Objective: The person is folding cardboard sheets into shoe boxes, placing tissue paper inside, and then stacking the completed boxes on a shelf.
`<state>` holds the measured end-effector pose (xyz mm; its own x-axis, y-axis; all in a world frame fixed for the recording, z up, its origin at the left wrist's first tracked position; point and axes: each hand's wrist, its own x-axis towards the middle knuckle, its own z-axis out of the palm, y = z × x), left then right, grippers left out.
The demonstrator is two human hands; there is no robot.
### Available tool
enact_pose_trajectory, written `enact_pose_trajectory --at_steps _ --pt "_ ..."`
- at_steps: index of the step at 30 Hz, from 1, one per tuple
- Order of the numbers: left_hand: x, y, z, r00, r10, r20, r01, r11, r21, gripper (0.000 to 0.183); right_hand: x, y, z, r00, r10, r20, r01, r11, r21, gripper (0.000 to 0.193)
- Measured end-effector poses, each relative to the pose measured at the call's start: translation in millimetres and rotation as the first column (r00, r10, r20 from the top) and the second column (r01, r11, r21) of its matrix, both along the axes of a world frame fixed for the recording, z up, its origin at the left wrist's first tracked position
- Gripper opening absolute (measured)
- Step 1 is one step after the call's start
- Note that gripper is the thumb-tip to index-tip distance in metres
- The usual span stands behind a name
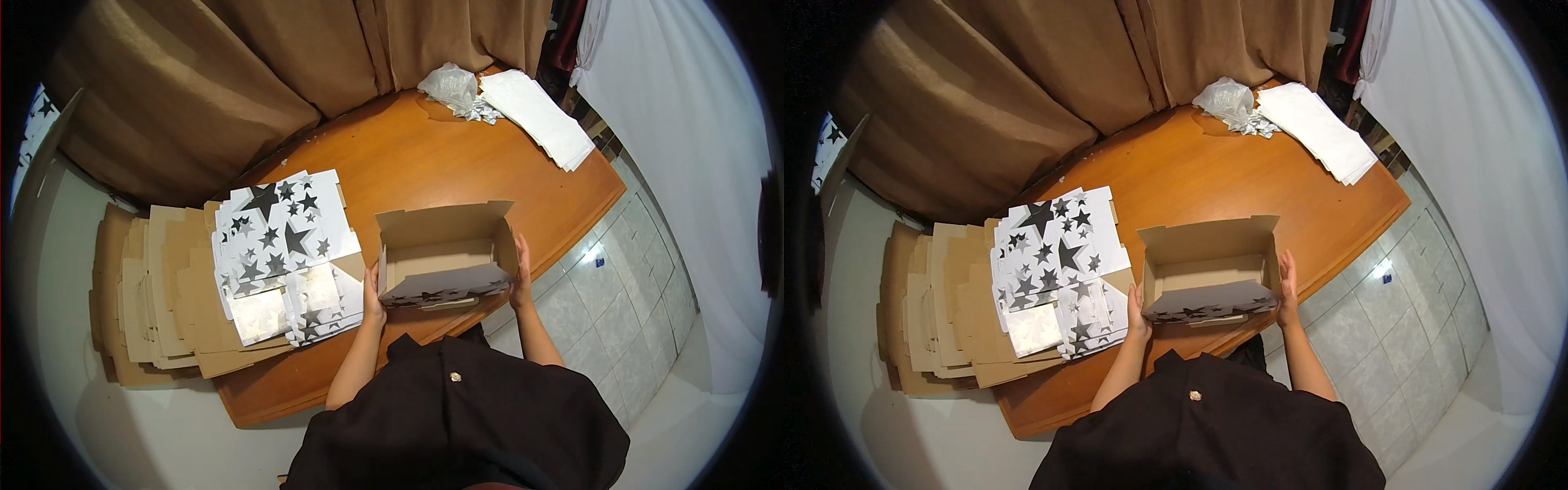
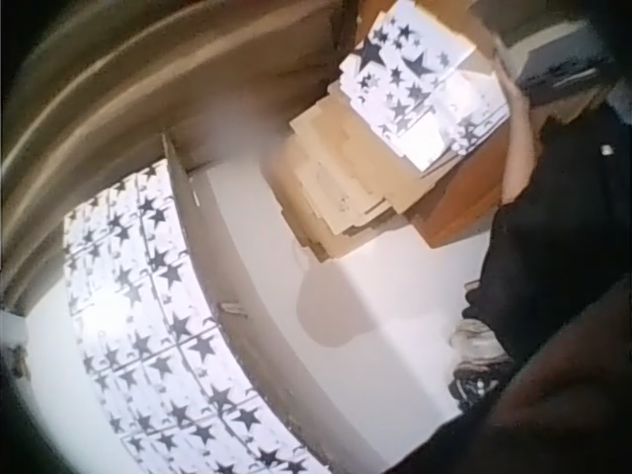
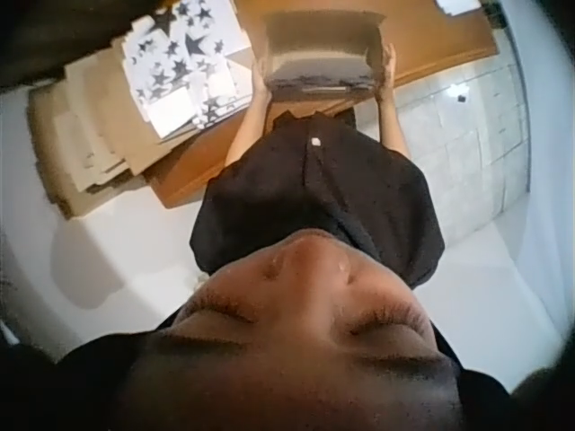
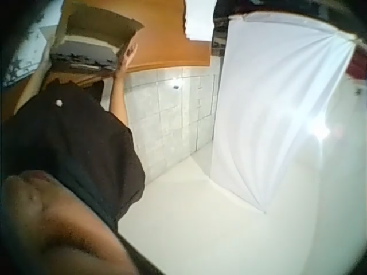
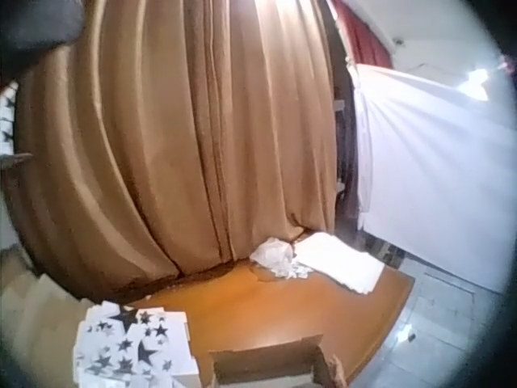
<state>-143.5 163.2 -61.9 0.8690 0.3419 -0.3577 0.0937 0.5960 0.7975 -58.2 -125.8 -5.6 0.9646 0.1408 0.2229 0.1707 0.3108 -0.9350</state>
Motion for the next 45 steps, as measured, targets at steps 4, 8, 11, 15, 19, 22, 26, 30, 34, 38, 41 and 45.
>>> enact_pose_trajectory --at_steps 4,8,11,15,19,22,26,30,34,38,41,45 --pt "-2.0 13.2 -0.6 1.0 -0.014 -0.017 0.014 1.0 0.012 0.066 -9.0 4.6 -9.5 0.984 -0.122 0.133 0.129 0.991 -0.046 0.081" --pt "-7.5 17.3 28.1 0.984 -0.151 -0.093 0.162 0.977 0.138 0.064 -12.1 12.3 -9.5 0.958 -0.283 -0.051 0.252 0.913 -0.321 0.059" --pt "-13.7 21.3 31.6 0.97 -0.206 -0.127 0.229 0.951 0.206 0.067 -14.4 15.1 -21.5 0.925 -0.358 -0.126 0.316 0.911 -0.264 0.043" --pt "-12.3 14.5 63.2 0.977 0.172 -0.124 -0.105 0.9 0.423 0.043 -5.5 -2.3 -53.0 0.739 -0.444 -0.507 0.299 0.89 -0.343 0.034" --pt "-13.7 0.1 91.4 0.825 0.078 0.56 -0.536 0.424 0.73 0.04 -9.1 -0.4 -49.3 0.834 -0.42 -0.358 0.377 0.907 -0.188 0.024" --pt "-15.4 -30.1 136.0 0.711 -0.411 0.571 -0.383 0.455 0.804 0.036 -7.2 -6.5 -52.9 0.864 -0.297 -0.407 0.334 0.942 0.021 0.029" --pt "10.4 -49.8 154.3 0.739 -0.497 0.454 -0.263 0.408 0.874 0.029 -12.5 -10.1 -47.9 0.938 -0.118 -0.326 0.19 0.961 0.201 0.034" --pt "35.4 -18.5 128.7 0.839 -0.335 0.429 -0.145 0.622 0.77 0.041 -20.2 -17.1 -46.8 0.941 -0.063 -0.332 0.145 0.963 0.229 0.049" --pt "58.4 12.3 108.0 0.944 -0.149 0.295 -0.247 0.274 0.929 0.062 -12.2 -27.5 -56.2 0.925 0.016 -0.379 0.055 0.983 0.175 0.056" --pt "67.9 11.9 95.0 0.971 -0.083 0.224 -0.221 0.04 0.974 0.073 -9.5 -23.9 -43.4 0.923 0.046 -0.381 0.042 0.975 0.219 0.056" --pt "69.7 10.0 88.4 0.966 -0.174 0.19 -0.108 0.395 0.912 0.078 -9.4 -20.8 -42.5 0.92 0.032 -0.391 0.063 0.972 0.227 0.054" --pt "66.3 19.3 86.3 0.935 -0.217 0.281 -0.142 0.497 0.856 0.05 -7.7 -27.4 -66.3 0.875 0.113 -0.471 0.066 0.935 0.347 0.045"
